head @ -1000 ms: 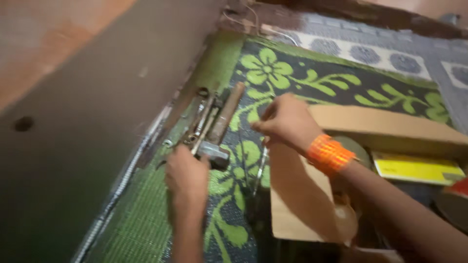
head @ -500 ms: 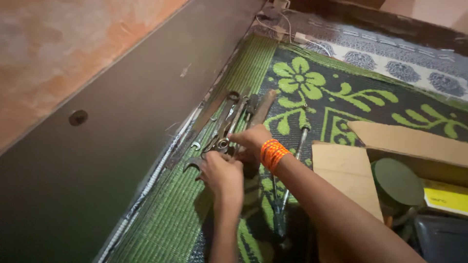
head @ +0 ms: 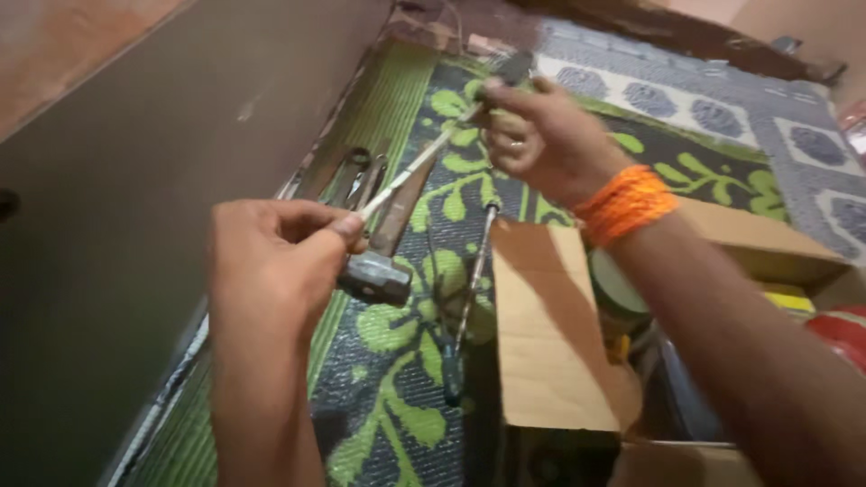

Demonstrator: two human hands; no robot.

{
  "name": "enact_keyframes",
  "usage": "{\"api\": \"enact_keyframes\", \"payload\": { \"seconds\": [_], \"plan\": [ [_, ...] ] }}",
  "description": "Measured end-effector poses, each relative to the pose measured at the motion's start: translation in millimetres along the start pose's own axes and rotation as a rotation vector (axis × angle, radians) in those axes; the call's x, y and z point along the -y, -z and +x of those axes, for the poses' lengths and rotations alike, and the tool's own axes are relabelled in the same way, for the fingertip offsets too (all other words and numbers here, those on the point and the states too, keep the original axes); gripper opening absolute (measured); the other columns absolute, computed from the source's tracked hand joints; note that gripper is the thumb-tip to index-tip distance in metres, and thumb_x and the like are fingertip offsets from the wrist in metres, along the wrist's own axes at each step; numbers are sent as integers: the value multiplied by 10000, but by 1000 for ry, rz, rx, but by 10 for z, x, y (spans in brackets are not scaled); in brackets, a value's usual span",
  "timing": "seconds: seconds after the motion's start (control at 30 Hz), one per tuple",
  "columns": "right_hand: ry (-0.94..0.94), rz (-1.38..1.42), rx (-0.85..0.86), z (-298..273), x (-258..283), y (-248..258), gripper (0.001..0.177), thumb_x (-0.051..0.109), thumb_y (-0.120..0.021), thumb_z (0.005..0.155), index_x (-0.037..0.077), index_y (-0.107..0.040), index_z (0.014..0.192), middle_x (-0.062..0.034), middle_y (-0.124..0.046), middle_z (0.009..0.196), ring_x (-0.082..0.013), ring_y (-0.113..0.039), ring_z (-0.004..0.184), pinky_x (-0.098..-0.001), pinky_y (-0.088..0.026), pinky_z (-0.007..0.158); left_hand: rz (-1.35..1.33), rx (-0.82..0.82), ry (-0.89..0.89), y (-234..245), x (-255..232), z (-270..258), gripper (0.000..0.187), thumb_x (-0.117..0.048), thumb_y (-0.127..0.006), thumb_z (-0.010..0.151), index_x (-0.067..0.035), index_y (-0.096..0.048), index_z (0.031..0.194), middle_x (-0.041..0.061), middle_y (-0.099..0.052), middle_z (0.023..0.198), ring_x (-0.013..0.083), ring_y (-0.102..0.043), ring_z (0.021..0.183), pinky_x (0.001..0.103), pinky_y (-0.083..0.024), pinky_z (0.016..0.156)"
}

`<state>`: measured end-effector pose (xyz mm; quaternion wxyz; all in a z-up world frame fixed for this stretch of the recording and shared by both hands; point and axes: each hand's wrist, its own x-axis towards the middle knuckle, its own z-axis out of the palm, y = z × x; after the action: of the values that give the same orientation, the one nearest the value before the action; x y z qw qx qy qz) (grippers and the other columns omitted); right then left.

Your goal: The person organizes various tools and containers into a cardboard box. They place a green container, a red container, a screwdriver, a wrench, a hammer, and other tools into the box, then close the flaps.

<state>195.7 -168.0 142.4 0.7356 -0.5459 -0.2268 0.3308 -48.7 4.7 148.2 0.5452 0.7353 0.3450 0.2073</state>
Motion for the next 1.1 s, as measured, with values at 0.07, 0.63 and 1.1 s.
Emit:
{"api": "enact_keyframes", "payload": {
  "seconds": [0.07,0.63,1.1],
  "plan": [
    [3,-96,-330,-373,381,263,200,167,-689,972,81,-551,1090,-38,-649,1015,-140,-589,879,-316,-527,812,-60,103,-41,-46,-191,-113,120,-128,-781,778,-45,-837,845,99,-776,684,151,-673,573,347,-530,557],
    [-749,-1413,-433,-3544,892,2574,521,404,-917,723,126,-801,1148,-67,-761,1058,-187,-686,1033,-338,-530,922,621,672,-787,-2179,-507,-1471,95,-77,-756,718,-84,-728,809,179,-727,843,377,-711,887,506,-499,860],
    [-745,-1722,-144,-3774,684,2310,326,327,-887,728,212,-837,1029,-45,-811,938,-206,-773,910,-352,-591,893,760,843,-892,-2641,-87,-1705,92,-57,-676,808,-107,-739,853,152,-726,885,343,-710,923,498,-435,966]
  ]
}}
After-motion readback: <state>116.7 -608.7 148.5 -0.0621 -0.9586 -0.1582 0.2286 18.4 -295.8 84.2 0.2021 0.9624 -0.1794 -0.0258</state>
